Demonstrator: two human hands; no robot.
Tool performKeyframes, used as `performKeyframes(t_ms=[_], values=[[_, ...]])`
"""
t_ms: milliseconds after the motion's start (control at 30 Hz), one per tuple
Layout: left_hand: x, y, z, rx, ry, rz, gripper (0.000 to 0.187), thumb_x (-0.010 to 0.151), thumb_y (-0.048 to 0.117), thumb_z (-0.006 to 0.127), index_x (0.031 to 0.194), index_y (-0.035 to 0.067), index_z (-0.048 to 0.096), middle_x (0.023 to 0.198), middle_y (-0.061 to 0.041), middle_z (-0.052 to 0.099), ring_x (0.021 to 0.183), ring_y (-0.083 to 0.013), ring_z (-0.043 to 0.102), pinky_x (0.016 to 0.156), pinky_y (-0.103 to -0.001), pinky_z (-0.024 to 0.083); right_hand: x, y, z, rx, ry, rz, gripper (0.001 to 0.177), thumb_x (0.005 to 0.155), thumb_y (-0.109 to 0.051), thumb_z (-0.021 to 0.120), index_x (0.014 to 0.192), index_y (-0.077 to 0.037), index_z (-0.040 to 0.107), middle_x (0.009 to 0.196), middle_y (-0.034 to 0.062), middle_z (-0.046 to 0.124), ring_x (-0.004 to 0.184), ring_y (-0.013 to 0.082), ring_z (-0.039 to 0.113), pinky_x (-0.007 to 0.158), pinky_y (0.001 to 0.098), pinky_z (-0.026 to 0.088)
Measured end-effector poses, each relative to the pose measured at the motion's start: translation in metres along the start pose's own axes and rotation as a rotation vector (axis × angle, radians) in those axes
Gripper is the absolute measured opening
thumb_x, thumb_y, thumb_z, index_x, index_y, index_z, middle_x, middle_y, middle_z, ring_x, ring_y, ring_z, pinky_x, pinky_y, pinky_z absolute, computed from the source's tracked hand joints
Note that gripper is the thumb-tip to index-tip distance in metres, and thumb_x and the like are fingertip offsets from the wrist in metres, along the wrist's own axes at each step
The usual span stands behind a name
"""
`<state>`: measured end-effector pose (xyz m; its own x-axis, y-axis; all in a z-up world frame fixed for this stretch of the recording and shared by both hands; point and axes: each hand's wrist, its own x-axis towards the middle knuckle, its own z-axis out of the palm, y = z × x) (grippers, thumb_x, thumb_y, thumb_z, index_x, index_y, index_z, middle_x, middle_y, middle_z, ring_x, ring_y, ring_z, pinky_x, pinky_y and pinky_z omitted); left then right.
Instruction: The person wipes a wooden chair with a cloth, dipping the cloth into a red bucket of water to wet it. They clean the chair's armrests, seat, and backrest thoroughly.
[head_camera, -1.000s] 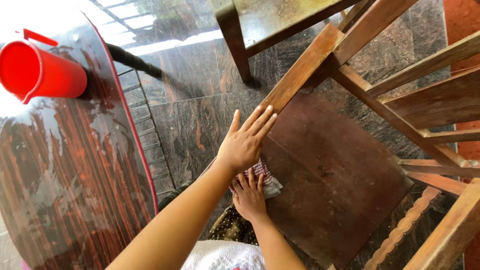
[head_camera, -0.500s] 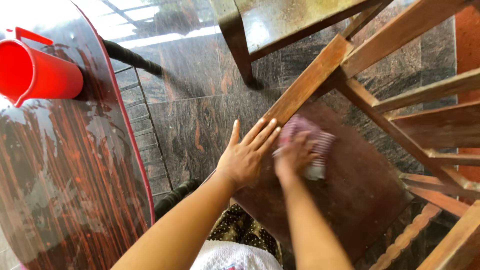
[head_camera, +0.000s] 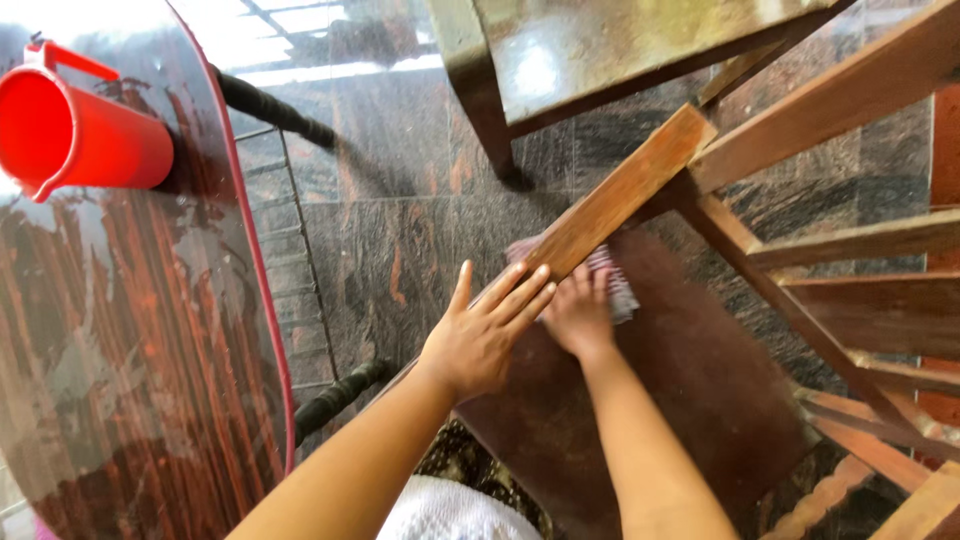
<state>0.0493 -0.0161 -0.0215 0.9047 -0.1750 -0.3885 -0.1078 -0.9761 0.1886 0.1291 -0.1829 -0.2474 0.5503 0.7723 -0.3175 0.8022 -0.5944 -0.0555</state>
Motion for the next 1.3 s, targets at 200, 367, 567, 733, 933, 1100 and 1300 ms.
performKeyframes(t_ms=[200, 367, 567, 733, 933, 1100, 1300], values=[[0.0, -0.001, 0.007, -0.004, 0.002, 0.001, 0.09, 0.079, 0.021, 0.058, 0.161, 0.019, 0.02, 0.169, 0.001, 0.015, 0.155, -0.0199, 0.009, 0.117, -0.073, 0.007, 0.035, -0.036, 0.021, 0.126, 0.177, 0.372, 0.064, 0.098, -0.043, 0.045, 0.154, -0.013, 0.04, 0.16, 0.0143, 0.037, 0.15, 0.0408, 0.03, 0.116, 0.0711, 0.018], [-0.003, -0.002, 0.017, 0.072, 0.153, -0.006, 0.082, 0.087, 0.02, 0.053, 0.162, 0.021, 0.022, 0.171, 0.003, 0.018, 0.157, -0.0179, 0.015, 0.118, -0.071, 0.01, -0.033, -0.138, -0.008, 1.017, 0.106, 0.16, 0.063, 0.093, -0.036, 0.058, 0.146, -0.004, 0.045, 0.15, 0.0254, 0.046, 0.139, 0.0382, 0.044, 0.116, 0.0437, 0.032], [-0.002, 0.0, 0.008, -0.06, 0.114, 0.01, 0.086, 0.081, 0.021, 0.056, 0.16, 0.02, 0.022, 0.168, 0.002, 0.017, 0.154, -0.0197, 0.013, 0.117, -0.073, 0.008, -0.014, -0.071, -0.009, 0.626, 0.275, -0.173, 0.061, 0.09, -0.036, 0.061, 0.142, -0.006, 0.05, 0.145, 0.0257, 0.052, 0.136, 0.0409, 0.046, 0.112, 0.0517, 0.032], [-0.007, -0.003, 0.003, -0.017, 0.063, 0.005, 0.093, 0.078, 0.018, 0.058, 0.163, 0.017, 0.02, 0.172, 0.0, 0.016, 0.159, -0.0204, 0.011, 0.118, -0.074, 0.01, 0.027, -0.027, 0.033, 0.489, 0.258, 0.167, 0.066, 0.095, -0.043, 0.054, 0.15, -0.01, 0.04, 0.155, 0.0233, 0.041, 0.143, 0.0387, 0.036, 0.115, 0.0564, 0.027], [-0.01, 0.001, 0.008, 0.002, 0.26, 0.027, 0.084, 0.086, 0.021, 0.057, 0.162, 0.021, 0.022, 0.172, 0.003, 0.016, 0.158, -0.0191, 0.013, 0.118, -0.076, 0.01, 0.005, -0.099, 0.04, 0.549, 0.249, 0.551, 0.072, 0.101, -0.05, 0.045, 0.161, -0.016, 0.027, 0.166, 0.0203, 0.028, 0.153, 0.036, 0.024, 0.117, 0.0621, 0.021], [-0.007, -0.005, 0.023, 0.011, 0.139, 0.006, 0.088, 0.084, 0.018, 0.057, 0.163, 0.02, 0.018, 0.171, 0.004, 0.012, 0.158, -0.018, 0.009, 0.119, -0.072, 0.008, -0.085, -0.22, 0.022, 0.371, -0.281, 0.242, 0.052, 0.109, -0.045, 0.038, 0.159, -0.029, 0.034, 0.167, -0.0001, 0.03, 0.161, 0.0334, 0.021, 0.13, 0.0604, 0.01], [-0.035, -0.012, 0.036, -0.067, 0.355, -0.093, 0.07, 0.099, 0.036, 0.054, 0.161, 0.021, 0.025, 0.173, -0.002, 0.017, 0.161, -0.0238, 0.011, 0.126, -0.064, 0.008, -0.17, -0.198, 0.031, 0.393, -0.124, 0.511, 0.045, 0.103, -0.041, 0.042, 0.143, -0.023, 0.051, 0.172, 0.0051, 0.016, 0.154, 0.0356, 0.019, 0.119, 0.0614, 0.017]])
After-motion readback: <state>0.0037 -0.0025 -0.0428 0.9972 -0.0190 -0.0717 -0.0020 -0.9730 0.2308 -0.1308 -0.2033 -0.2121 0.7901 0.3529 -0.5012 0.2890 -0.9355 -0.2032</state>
